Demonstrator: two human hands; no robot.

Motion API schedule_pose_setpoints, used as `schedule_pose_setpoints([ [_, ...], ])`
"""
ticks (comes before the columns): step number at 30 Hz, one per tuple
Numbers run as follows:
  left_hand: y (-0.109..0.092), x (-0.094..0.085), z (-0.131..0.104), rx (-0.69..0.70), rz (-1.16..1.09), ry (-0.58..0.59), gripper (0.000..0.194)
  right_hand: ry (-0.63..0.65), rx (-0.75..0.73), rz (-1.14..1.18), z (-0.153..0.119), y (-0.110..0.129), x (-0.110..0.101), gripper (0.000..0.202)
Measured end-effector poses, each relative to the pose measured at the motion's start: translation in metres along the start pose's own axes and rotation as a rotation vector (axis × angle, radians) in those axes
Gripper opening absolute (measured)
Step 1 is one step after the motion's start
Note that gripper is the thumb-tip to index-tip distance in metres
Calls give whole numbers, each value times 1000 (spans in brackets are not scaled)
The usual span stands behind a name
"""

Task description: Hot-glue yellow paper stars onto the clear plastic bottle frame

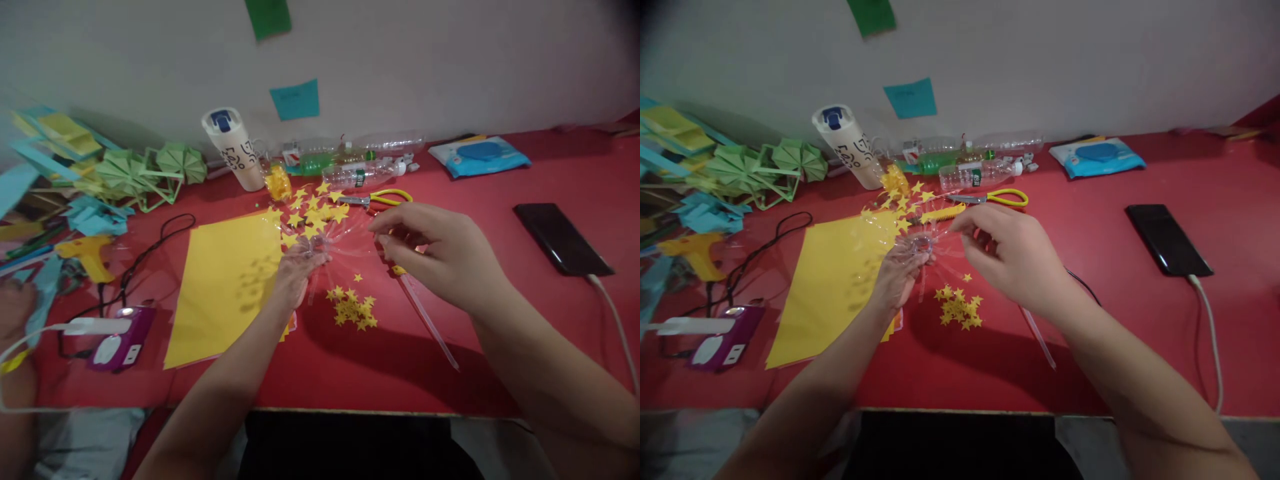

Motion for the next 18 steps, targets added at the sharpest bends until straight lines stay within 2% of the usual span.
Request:
schedule_pose_setpoints([
  [4,-1,2,-1,-14,33,14,29,129,-110,4,0,5,8,14],
  [6,0,4,-1,-29,9,22,31,146,-166,-46,-1,10,13,16],
  [10,0,6,-1,-38,-35,19,42,143,-268,-120,-7,20,19,20],
  [13,0,7,-1,-33,-31,16,42,128,-388,-210,-13,30,22,24],
  [18,10,8,-1,-48,9,10,39,6,-551,-424,-20,39,22,20],
])
Point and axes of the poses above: each hand's wrist, its own z-axis towards the middle knuckle, its own x-axis out of the palm, y = z × x, the point moved 6 cm from there along z, towards the middle knuckle, and after that the axes turned 12 degrees about z, right-handed, at the moved point
